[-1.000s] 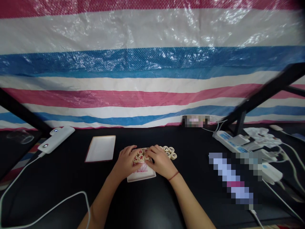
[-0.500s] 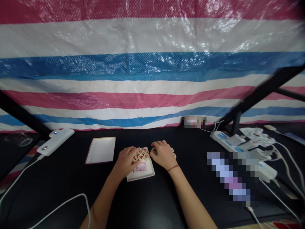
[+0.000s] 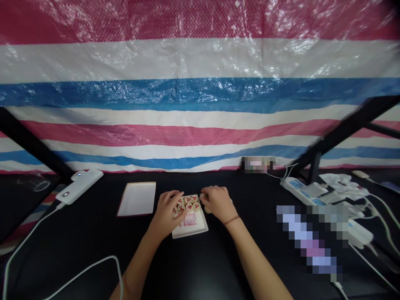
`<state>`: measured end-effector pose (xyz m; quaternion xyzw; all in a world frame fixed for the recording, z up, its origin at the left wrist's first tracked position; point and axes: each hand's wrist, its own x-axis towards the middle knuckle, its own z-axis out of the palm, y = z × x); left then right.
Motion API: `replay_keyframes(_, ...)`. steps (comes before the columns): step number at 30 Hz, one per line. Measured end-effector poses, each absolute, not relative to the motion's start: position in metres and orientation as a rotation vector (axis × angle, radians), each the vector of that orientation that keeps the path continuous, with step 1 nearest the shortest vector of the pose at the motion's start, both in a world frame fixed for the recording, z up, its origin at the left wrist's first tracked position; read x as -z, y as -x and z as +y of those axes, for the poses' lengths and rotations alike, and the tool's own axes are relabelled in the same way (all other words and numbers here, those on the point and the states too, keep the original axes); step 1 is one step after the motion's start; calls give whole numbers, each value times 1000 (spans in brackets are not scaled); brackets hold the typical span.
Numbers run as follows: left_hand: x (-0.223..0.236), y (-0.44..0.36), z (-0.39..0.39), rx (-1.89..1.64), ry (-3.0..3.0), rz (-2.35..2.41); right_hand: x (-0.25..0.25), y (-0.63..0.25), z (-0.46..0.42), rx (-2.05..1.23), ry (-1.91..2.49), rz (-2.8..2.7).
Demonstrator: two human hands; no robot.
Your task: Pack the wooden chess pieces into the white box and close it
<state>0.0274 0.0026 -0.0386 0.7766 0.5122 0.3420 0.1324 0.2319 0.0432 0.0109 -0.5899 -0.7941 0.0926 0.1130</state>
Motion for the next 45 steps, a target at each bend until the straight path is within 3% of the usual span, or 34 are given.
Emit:
replay_keyframes(5,36,-17,-16,-976,-2218,1323,-15,-212,12,-866,1268,-2065)
replay_keyframes(10,37,-14,-23,-919,-2166,1289,2,-200,3,-1058,1197,-2046)
replay_keyframes(18,26,-12,-22,-870,-2161,1305,9,-209,4,-1132,1107,-1957)
replay_keyframes(26,23,-3,-21,-599,-2370,1464,14,-214,4,-977,1108,-1967)
replay_keyframes(37,31,-7,-24,-618,-2432,1520,20,-208,0,-869,942,-2075)
replay_keyframes(45,27,1,-19,-778,-2159,1497,28,-193,-7,-755,920,-2248)
